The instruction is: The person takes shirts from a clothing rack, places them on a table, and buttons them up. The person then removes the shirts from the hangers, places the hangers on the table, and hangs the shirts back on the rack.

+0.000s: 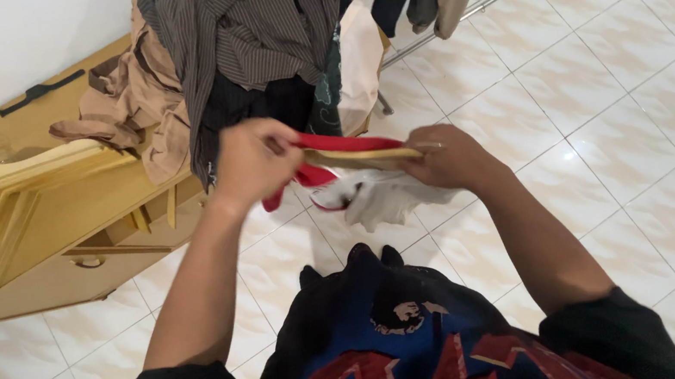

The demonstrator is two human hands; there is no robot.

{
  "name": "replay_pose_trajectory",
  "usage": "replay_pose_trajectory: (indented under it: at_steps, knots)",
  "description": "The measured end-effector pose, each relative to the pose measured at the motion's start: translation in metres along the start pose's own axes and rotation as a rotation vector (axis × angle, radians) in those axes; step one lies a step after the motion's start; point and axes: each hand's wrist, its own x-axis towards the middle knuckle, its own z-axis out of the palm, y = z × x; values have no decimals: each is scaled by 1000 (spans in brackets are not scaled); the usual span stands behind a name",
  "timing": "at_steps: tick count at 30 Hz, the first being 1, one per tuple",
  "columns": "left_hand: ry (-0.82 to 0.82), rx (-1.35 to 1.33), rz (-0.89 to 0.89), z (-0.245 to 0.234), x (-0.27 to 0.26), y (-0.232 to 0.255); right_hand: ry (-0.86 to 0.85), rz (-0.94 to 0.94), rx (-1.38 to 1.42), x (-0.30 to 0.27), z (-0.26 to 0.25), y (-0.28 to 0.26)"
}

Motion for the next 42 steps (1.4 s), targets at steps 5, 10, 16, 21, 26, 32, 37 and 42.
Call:
replay_pose_trajectory:
  at_steps: [5,10,16,21,26,32,37,42]
  knots:
    - [-576,-126,227,4,-15,47,33,58,292,4,-25,-11]
    - [19,370,721,-5,-6,62,101,-207,288,0,-51,-25]
    - [-296,414,388,23,9,65,233,-201,348,4,-56,-36]
    - [-159,390,335,7,9,53,318,-52,266,-2,-62,-20]
    - [-95,479,395,-2,3,37,243,21,91,-9,-49,-3]
    - [-39,516,209,0,-5,30,661,92,104,-17,-34,10]
    - [129,280,272,3,0,38,645,-305,-1,-19,4,-26]
    - [-3,163,428,-27,5,52,682,-400,-72,-22,-26,-34]
